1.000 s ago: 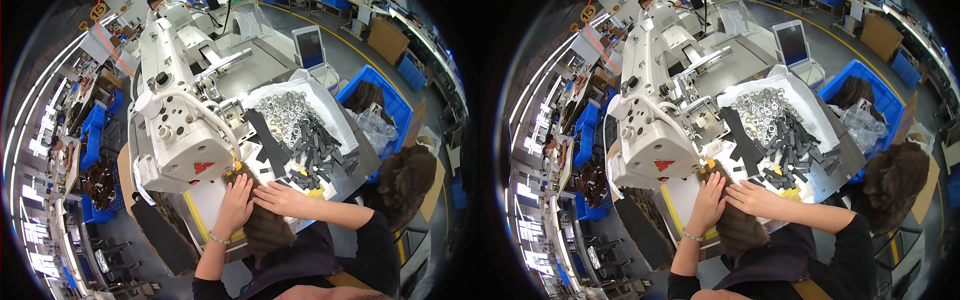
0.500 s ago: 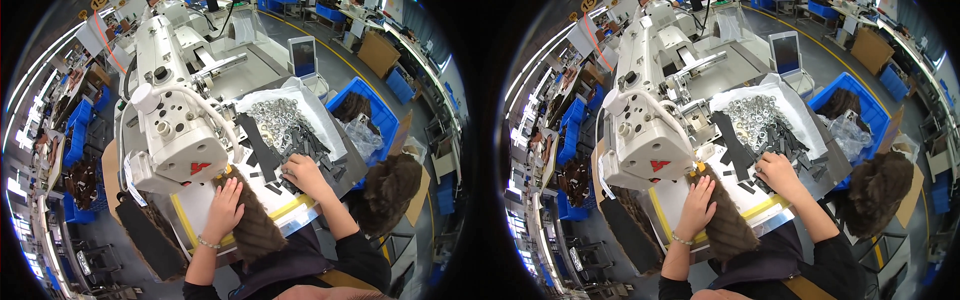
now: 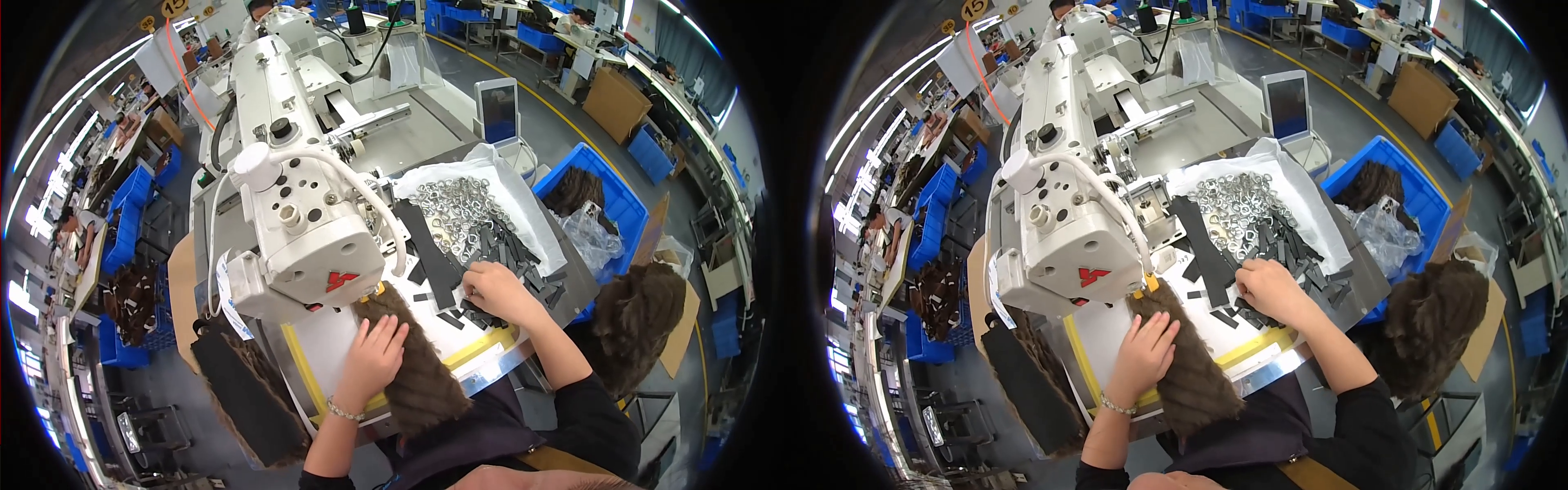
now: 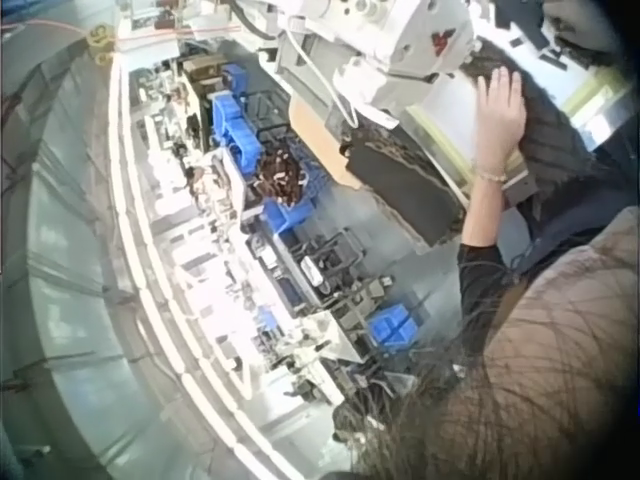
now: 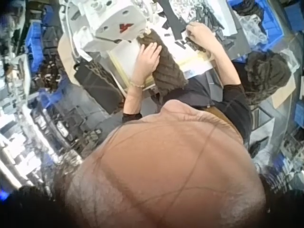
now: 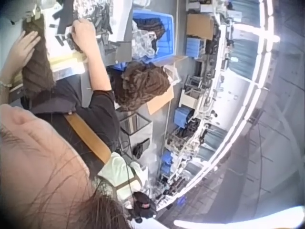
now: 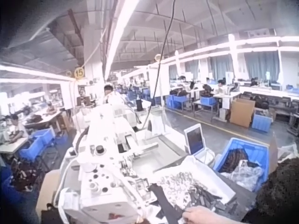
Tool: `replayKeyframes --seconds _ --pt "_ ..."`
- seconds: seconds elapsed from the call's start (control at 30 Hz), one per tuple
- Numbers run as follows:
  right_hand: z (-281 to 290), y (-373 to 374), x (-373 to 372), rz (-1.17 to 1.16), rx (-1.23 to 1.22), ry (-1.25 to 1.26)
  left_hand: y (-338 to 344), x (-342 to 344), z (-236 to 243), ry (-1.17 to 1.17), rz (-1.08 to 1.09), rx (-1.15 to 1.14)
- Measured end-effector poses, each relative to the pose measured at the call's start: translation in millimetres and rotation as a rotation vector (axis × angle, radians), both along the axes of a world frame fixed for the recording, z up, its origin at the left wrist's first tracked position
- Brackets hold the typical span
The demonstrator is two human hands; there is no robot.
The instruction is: Sewing pieces of fur onto fabric straps using an industrial sewing machine.
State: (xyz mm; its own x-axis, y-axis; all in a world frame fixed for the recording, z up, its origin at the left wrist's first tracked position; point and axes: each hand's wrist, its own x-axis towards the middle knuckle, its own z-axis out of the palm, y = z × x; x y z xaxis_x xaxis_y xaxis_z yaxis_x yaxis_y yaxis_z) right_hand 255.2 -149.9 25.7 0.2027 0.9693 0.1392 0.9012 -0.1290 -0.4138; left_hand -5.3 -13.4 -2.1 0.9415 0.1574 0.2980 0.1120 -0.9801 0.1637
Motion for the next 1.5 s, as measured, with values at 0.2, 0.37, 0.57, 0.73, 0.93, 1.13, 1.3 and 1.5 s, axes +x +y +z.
replayKeyframes --seconds 0.2,0.37,0.57,0.73,0.93,1.13,1.3,1.5 --pt "8 15 -32 -0.035 0.169 0.311 -10 -1 12 -0.278 -0.063 -0.098" --pt "8 18 -102 -0.004 0.122 0.877 -12 -5 8 -0.482 -0.072 -0.431" --pt "-11 11 -121 -0.083 0.228 1.233 -22 -10 8 -0.515 0.168 -1.006" --pt "-25 3 -125 -0.094 0.179 1.32 -20 -7 13 -0.343 0.197 -1.136" --pt "-5 -1 -112 0.049 0.058 1.144 -21 -7 12 -0.326 0.228 -1.15" --pt "20 -3 -1 -0.131 0.249 -0.1 -14 -15 15 -0.463 0.337 -1.006" --pt "10 -8 40 -0.145 0.077 -0.239 -18 -8 11 -0.481 0.299 -1.015" --pt "10 -4 46 -0.13 -0.007 -0.144 -17 -8 11 -0.52 0.309 -1.056"
